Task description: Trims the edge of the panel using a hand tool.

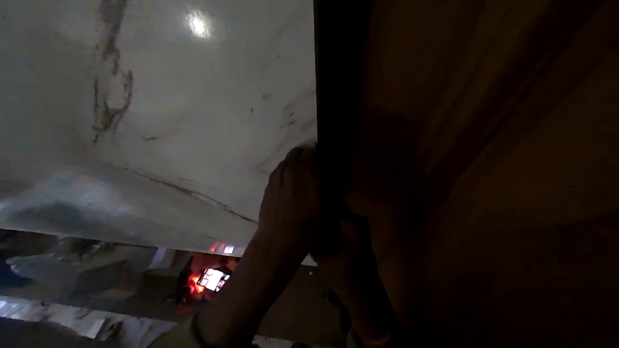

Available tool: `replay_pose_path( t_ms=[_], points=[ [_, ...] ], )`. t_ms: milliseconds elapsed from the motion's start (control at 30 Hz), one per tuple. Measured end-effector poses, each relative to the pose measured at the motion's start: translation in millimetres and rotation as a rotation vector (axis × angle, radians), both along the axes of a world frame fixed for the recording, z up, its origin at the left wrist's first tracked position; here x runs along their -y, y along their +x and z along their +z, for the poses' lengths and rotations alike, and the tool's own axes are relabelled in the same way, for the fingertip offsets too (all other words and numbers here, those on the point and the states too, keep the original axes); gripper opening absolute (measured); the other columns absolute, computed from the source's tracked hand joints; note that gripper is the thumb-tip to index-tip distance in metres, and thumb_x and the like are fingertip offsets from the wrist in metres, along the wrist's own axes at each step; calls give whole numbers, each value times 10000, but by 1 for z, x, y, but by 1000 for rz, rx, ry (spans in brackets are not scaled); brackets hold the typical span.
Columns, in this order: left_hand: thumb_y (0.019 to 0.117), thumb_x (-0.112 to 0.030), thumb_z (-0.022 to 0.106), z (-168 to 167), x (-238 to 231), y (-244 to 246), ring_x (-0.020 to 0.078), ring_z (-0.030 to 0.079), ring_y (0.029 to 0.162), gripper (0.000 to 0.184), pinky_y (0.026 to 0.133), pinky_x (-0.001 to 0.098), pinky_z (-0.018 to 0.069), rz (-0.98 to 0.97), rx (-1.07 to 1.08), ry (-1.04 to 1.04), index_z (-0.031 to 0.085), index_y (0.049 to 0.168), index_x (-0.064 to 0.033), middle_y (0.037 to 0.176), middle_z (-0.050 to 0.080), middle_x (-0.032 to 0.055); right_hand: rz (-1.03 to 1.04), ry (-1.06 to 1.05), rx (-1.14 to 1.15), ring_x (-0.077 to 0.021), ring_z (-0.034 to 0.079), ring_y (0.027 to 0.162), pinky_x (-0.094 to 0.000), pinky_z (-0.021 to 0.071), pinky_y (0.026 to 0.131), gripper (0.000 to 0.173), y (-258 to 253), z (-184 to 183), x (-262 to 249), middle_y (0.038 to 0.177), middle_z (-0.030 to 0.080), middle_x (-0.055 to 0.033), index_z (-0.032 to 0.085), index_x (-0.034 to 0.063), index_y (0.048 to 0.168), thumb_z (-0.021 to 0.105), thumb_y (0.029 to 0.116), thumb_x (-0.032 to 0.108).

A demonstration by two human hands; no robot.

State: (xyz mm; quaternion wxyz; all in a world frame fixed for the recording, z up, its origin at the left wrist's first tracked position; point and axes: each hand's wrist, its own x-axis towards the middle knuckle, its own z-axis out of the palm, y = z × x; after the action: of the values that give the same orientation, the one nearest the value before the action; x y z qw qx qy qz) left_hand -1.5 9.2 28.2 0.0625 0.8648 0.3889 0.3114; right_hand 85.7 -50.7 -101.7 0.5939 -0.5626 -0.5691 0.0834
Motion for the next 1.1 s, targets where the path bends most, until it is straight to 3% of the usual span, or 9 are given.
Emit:
replay_pose_path(
  t_ms=[67,100,133,233,300,433,633,867,1100],
  points=[
    [1023,-145,609,4,2,-2,347,684,945,194,797,521,582,-29,-48,52,650,1132,9,1076,654,195,-59,-138,178,-20,633,586,-183,523,542,274,0,12,5,669,674,51,762,121,820,626,991,287],
    [1002,-136,637,6,1,1,348,689,920,180,772,520,585,-20,-56,80,667,1105,9,1036,664,191,-44,-568,107,-120,631,707,-297,509,673,301,-11,64,16,767,667,-30,747,75,928,581,1045,297],
    [1008,-146,634,6,0,5,346,696,914,184,773,521,582,6,-62,80,687,1083,13,1015,681,187,-53,-740,-7,-189,625,752,-367,496,719,286,-18,90,18,808,662,-91,731,29,987,582,1050,265],
    [1051,-169,569,3,2,1,316,684,846,207,727,484,586,0,-24,93,664,1066,15,968,652,168,-125,-337,-177,-105,628,535,-283,564,502,110,-25,72,12,658,629,-10,664,57,983,649,957,162],
    [1062,-163,538,-3,-4,2,292,681,795,238,689,449,584,-6,43,142,671,1006,26,908,650,154,-130,-169,-187,-77,615,525,-255,547,480,80,-25,59,8,657,629,7,677,53,958,670,898,105],
    [1059,-193,550,6,-5,2,259,673,780,222,681,440,574,13,11,51,672,994,-19,898,654,124,-123,-226,-252,-89,628,516,-257,568,468,147,-24,57,6,686,663,9,675,109,956,709,847,15],
    [1043,-147,577,13,-1,4,310,687,791,197,690,487,573,10,-50,87,687,1005,11,863,665,155,-99,-334,-334,-99,606,495,-264,546,473,30,-29,74,14,642,623,-14,644,70,924,665,923,49],
    [1075,-193,515,14,-6,2,266,668,780,272,691,437,565,33,11,84,685,971,-9,865,647,126,-124,-219,-222,-88,623,507,-263,565,459,146,-28,67,11,661,645,6,661,91,900,712,803,-5],
    [1013,-167,627,30,-5,11,304,697,811,147,698,489,580,73,-137,101,718,1008,-52,867,685,126,-73,-255,-312,-98,627,504,-280,564,472,18,-25,81,6,635,636,2,653,92,923,658,924,109]
  ],
)
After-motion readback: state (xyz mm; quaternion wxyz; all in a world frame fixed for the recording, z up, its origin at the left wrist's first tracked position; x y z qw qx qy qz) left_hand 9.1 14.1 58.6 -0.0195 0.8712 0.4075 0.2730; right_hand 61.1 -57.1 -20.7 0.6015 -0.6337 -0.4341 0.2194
